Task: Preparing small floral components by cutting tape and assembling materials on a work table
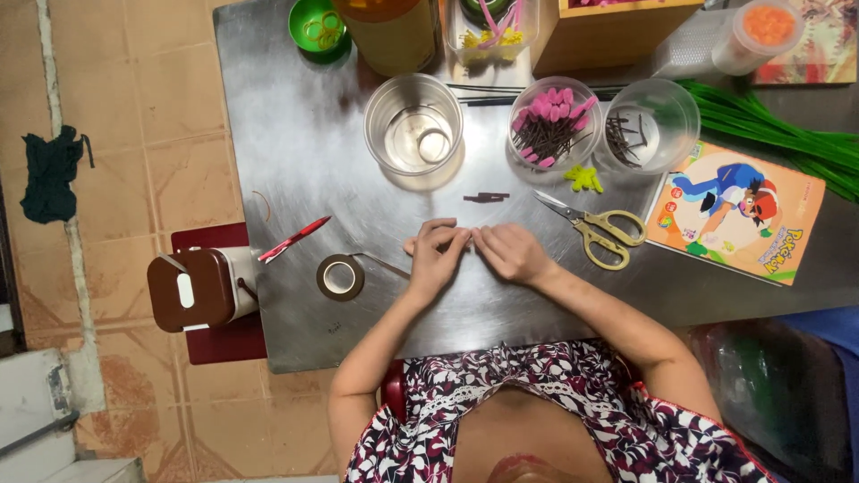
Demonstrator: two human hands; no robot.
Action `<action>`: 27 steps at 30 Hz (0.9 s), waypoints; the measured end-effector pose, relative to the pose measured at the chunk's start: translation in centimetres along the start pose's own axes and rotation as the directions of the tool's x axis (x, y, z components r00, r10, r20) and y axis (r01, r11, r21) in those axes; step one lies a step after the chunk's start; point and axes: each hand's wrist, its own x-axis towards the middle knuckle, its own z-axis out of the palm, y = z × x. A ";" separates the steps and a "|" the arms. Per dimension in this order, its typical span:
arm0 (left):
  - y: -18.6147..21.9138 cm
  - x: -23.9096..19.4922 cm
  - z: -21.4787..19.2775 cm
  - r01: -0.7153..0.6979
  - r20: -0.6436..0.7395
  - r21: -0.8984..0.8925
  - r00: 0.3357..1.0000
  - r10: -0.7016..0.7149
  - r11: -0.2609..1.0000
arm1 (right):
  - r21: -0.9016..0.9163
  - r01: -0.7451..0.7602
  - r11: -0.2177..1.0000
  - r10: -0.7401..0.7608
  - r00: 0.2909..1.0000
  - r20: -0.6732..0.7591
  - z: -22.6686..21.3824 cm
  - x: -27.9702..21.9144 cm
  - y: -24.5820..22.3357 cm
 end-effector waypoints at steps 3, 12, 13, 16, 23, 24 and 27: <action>3.3 0.3 -1.0 -0.046 -0.004 0.163 0.999 0.048 0.986 | 0.335 -0.383 0.861 0.363 0.924 0.123 0.7 -1.6 -0.7; 3.9 0.8 -1.6 -0.214 0.069 0.276 0.977 0.203 0.937 | 0.546 -0.838 0.011 0.562 0.456 0.690 -2.6 -0.1 1.6; 3.3 0.7 -1.4 -0.214 0.067 0.277 0.977 0.203 0.937 | 0.547 -0.837 0.011 0.561 0.458 0.690 -2.7 0.3 1.4; 2.1 0.7 -1.3 -0.177 0.081 0.290 0.984 0.161 0.940 | 0.578 -0.796 0.180 0.601 0.554 0.576 -2.4 0.5 0.9; 3.9 1.3 -2.6 0.022 0.029 0.108 0.999 -0.025 0.994 | 0.545 -0.812 0.209 0.655 0.530 0.539 -0.4 -2.5 0.2; 4.3 1.4 -2.8 0.045 0.024 0.061 0.999 -0.047 0.997 | 0.574 -0.812 0.105 0.685 0.478 0.550 0.1 -3.3 0.2; 4.0 1.4 -2.6 0.042 0.028 0.058 0.999 -0.044 0.997 | 0.612 -0.781 -0.126 0.703 0.365 0.610 0.0 -2.6 -0.1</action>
